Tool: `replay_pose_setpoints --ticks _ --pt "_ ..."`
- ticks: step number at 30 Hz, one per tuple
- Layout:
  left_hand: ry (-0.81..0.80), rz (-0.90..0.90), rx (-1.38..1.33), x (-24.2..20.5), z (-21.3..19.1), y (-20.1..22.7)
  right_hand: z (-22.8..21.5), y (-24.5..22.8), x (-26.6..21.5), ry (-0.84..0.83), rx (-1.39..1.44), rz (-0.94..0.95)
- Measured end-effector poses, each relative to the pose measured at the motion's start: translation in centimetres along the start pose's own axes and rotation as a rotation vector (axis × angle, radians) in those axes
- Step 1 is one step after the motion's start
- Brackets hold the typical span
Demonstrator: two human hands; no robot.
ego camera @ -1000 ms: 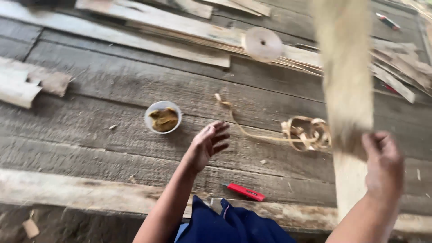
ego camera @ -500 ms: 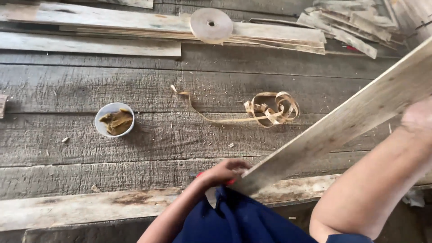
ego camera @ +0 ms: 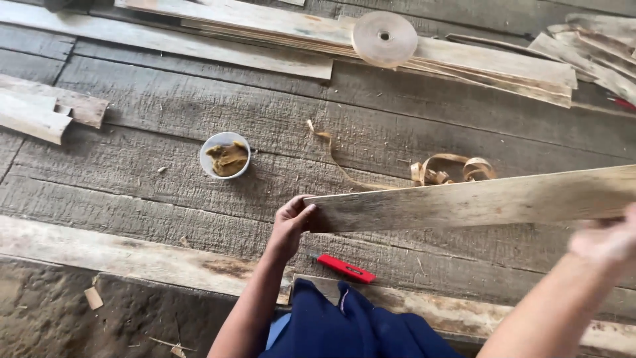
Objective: The person uses a red utility knife to score and split long, thin wooden planks on a wooden workbench. They repeatedly position the planks, score them, and break them into smaller pieces, stacking the finished pieces on the bench.
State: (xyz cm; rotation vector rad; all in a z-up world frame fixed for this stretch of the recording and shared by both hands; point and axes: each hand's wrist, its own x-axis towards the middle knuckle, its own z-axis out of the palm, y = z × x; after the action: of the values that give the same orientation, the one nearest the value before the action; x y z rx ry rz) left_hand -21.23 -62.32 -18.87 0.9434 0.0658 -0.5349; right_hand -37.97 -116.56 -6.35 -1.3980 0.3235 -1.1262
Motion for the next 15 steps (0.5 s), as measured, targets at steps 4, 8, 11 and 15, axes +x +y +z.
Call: replay_pose_setpoints --ticks 4,8,11,15 --pt "0.182 0.128 0.137 0.8 1.7 1.3 2.7 3.7 -3.8 0.511 0.020 0.413" --pt "0.348 0.169 0.315 1.8 4.1 3.3 3.6 7.9 -5.2 0.417 0.094 0.468" --pt "0.391 0.116 0.266 2.1 5.8 3.8 5.2 9.2 -5.1 0.393 0.103 0.474" --pt "0.408 -0.015 0.263 3.7 6.4 3.9 5.8 11.6 -3.8 0.445 0.059 0.586"
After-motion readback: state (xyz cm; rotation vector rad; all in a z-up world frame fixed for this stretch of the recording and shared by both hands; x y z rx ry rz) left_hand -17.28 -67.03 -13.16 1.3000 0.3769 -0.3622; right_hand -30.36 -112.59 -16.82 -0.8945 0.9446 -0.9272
